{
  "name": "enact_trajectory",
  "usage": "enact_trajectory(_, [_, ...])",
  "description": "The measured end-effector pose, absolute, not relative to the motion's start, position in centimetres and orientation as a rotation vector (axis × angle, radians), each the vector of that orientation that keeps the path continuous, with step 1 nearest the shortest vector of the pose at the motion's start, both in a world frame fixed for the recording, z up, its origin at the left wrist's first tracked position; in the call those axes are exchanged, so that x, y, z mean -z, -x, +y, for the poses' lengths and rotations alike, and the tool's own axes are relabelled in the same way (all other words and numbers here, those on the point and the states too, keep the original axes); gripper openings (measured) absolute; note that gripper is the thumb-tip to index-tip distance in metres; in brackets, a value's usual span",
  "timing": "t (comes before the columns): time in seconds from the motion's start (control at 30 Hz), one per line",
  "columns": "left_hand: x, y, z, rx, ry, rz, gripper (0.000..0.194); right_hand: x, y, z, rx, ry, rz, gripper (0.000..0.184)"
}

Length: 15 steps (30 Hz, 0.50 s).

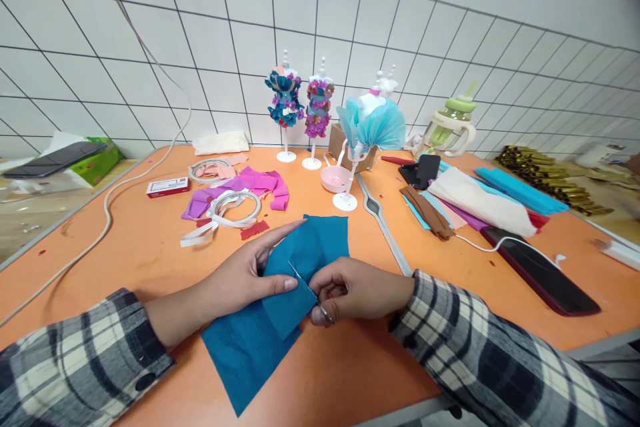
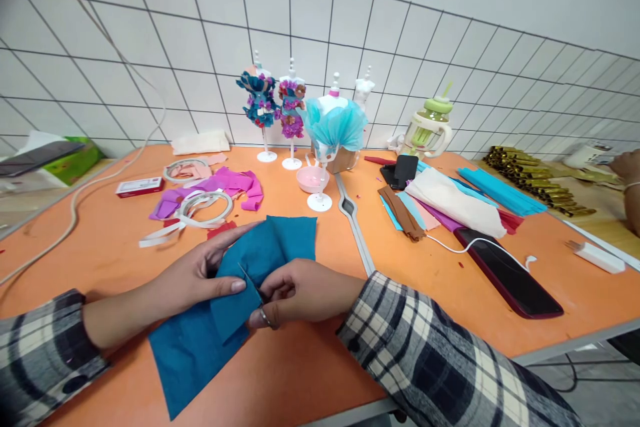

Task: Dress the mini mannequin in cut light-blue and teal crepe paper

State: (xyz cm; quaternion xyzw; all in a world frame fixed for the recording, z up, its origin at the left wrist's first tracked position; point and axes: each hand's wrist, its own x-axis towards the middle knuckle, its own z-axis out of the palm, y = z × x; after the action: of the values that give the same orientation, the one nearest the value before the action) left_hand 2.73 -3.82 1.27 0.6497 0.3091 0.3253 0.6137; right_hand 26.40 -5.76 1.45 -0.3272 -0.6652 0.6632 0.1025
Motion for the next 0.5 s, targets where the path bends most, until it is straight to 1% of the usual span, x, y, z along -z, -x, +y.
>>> enact_trajectory(0.17, [-1.31,-2.74,-3.77,-0.725,-1.483,0.710,0.088,-1.47,-26.44,-5.78,-1.964,0.953,-1.963,0.048])
enact_trajectory(0.37, [-1.36,-2.71,-3.83,-0.738,-1.477,0.718,0.084,-1.17,-26.47,-5.79,-1.986,0.950,-1.944,0.048])
enact_trajectory(0.5, [-1.45,-2.58,-3.84,-0.755,-1.449,0.764,0.079,-0.93,-26.41,-5.65,-1.936,0.973,-1.935,0.048])
